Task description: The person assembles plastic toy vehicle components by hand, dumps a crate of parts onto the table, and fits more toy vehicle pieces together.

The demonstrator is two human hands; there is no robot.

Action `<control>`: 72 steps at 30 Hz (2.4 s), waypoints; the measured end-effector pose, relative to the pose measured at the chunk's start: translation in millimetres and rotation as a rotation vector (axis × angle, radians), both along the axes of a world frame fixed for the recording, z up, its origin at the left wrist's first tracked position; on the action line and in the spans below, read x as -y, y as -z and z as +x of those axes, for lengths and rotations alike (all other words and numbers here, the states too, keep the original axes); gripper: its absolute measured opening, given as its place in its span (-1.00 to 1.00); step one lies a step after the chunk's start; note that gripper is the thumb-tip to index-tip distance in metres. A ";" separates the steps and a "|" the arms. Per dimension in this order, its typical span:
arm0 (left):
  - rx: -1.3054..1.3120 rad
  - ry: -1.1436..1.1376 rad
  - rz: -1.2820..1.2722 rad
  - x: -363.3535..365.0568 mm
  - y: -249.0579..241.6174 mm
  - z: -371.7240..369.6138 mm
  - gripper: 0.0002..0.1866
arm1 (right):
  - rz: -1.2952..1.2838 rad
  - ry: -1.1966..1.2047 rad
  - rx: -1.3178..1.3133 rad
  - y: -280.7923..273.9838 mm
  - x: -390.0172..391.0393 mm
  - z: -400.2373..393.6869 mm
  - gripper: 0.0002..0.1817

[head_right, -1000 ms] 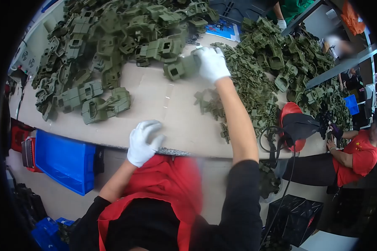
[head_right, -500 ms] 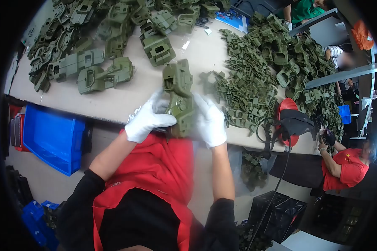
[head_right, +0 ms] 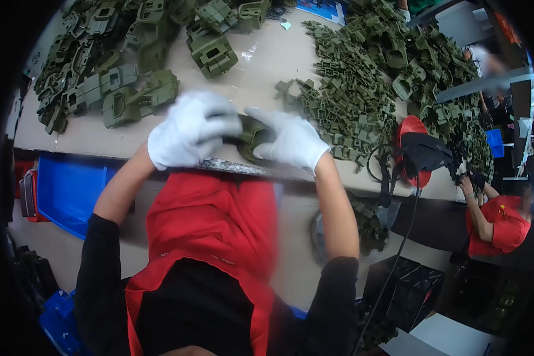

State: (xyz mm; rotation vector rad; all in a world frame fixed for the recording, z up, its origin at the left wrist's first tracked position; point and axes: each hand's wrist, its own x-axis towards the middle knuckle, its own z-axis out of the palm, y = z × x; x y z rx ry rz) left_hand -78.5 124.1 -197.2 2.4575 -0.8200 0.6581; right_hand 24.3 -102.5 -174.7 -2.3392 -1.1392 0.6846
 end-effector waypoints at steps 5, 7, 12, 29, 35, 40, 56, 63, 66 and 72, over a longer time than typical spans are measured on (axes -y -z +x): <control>-0.472 -0.547 -1.128 29.9 40.7 -32.7 0.03 | 0.401 0.571 -0.341 64.5 -7.3 -3.1 -0.63; -0.779 -0.370 -1.384 45.6 63.1 -30.6 0.25 | 0.461 0.664 -0.460 44.1 -29.0 -39.0 -0.49; -0.856 -0.352 -1.377 39.2 45.0 -26.9 0.30 | 0.603 0.659 -0.272 46.9 -34.6 -71.7 -0.50; -0.880 0.219 -1.657 -12.0 49.2 -77.1 0.02 | 0.455 0.527 0.002 52.7 -33.6 -16.7 -0.46; -0.933 -0.021 -2.035 18.2 58.1 -78.0 -0.14 | 0.305 0.812 0.345 25.5 -61.0 32.4 -0.36; -0.885 -0.247 -1.667 5.2 74.0 -50.3 -0.44 | -0.216 0.864 0.749 79.2 -57.5 80.1 -0.53; -1.057 -0.017 -1.766 31.1 59.5 -41.2 -0.41 | -0.146 0.667 0.914 48.6 -49.4 64.6 -0.65; -1.030 -0.129 -1.580 42.9 48.3 0.1 -0.49 | -0.393 0.403 0.357 38.1 -43.5 91.8 -0.60; -0.914 -0.198 -1.650 31.6 55.1 20.8 -0.59 | -0.153 0.476 0.551 44.9 -33.3 108.1 -0.70; -0.798 -0.109 -1.752 40.2 49.0 2.9 -0.39 | 0.815 0.618 -0.297 3.7 -13.2 6.5 -0.47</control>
